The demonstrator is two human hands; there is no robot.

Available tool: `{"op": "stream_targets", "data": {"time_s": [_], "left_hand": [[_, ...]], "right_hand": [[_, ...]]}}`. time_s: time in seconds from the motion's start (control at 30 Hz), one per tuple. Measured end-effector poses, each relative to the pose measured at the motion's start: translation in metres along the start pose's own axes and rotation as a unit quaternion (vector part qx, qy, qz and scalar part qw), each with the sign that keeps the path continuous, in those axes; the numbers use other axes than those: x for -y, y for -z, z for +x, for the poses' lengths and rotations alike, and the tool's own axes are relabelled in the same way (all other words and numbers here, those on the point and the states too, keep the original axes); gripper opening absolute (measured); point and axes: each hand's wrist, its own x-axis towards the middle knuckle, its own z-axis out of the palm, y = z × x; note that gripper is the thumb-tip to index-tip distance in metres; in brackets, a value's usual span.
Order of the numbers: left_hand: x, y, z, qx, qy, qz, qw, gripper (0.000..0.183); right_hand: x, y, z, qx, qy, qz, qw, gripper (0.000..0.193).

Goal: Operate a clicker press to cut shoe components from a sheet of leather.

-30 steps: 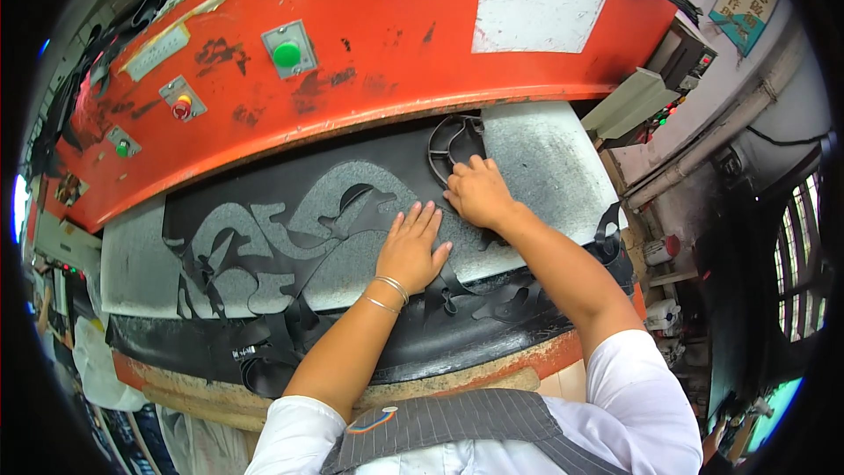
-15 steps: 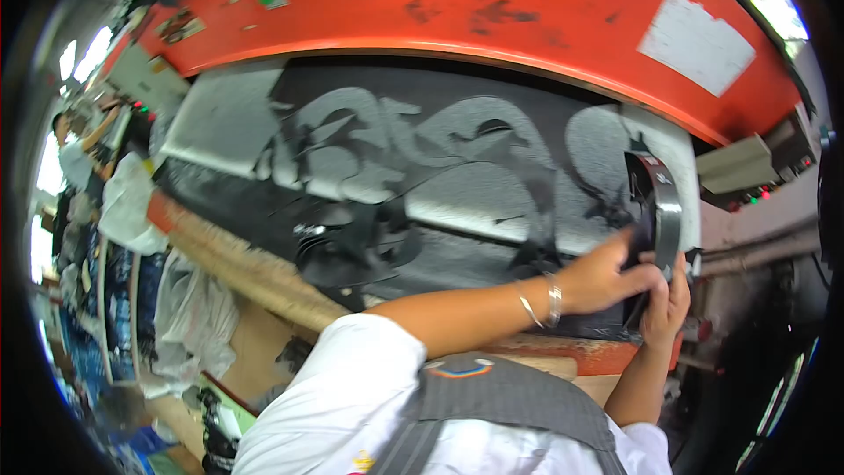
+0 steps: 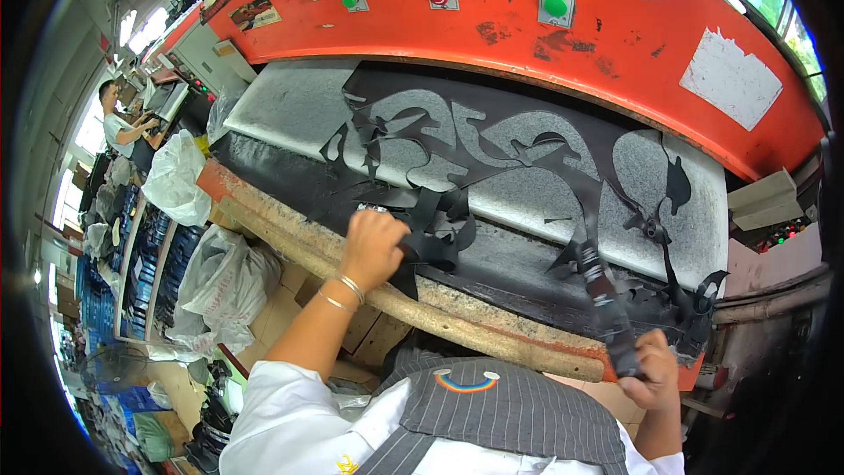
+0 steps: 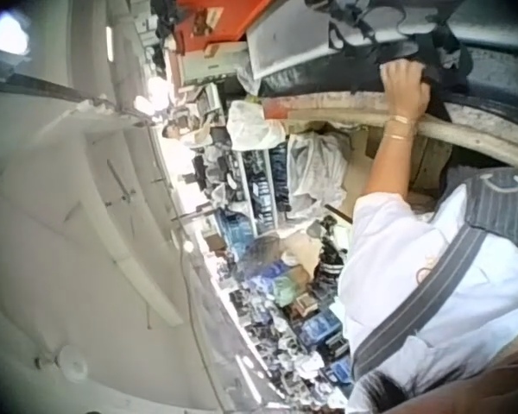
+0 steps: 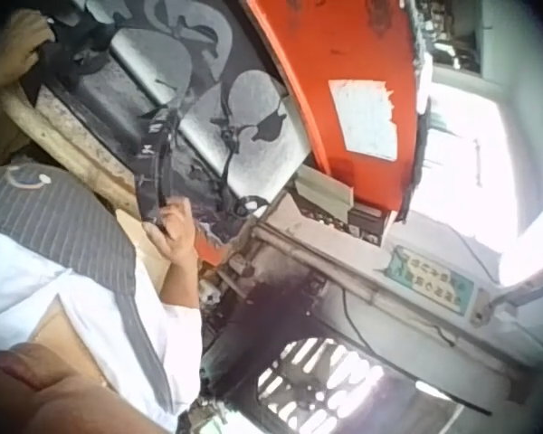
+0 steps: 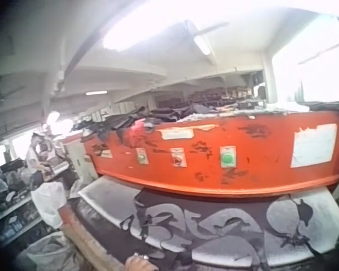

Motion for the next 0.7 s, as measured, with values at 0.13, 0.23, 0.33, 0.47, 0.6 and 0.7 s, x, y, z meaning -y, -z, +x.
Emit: {"op": "stream_targets", "data": {"time_s": [0.13, 0.23, 0.33, 0.47, 0.6, 0.7], "left_hand": [[0.045, -0.027, 0.005, -0.048, 0.125, 0.088, 0.987, 0.06], [0.082, -0.049, 0.021, 0.059, 0.151, 0.072, 0.984, 0.058], [0.072, -0.046, 0.033, 0.216, 0.171, -0.033, 0.961, 0.032], [0.082, -0.057, 0.017, 0.08, 0.15, -0.141, 0.975, 0.03], [0.095, -0.001, -0.021, -0.209, 0.137, -0.417, 0.874, 0.045], [0.115, 0.038, -0.075, -0.312, 0.201, -0.395, 0.841, 0.029]], "right_hand": [[0.011, -0.038, 0.033, 0.154, 0.117, -0.101, 0.976, 0.029], [0.004, -0.058, 0.024, 0.248, 0.113, -0.167, 0.948, 0.023], [0.008, -0.068, 0.017, 0.271, 0.088, -0.177, 0.942, 0.019], [0.027, -0.071, 0.023, 0.267, 0.007, -0.176, 0.947, 0.023], [0.059, -0.073, 0.048, 0.253, -0.129, -0.174, 0.943, 0.03], [0.073, -0.088, 0.067, 0.25, -0.147, -0.227, 0.93, 0.028]]}}
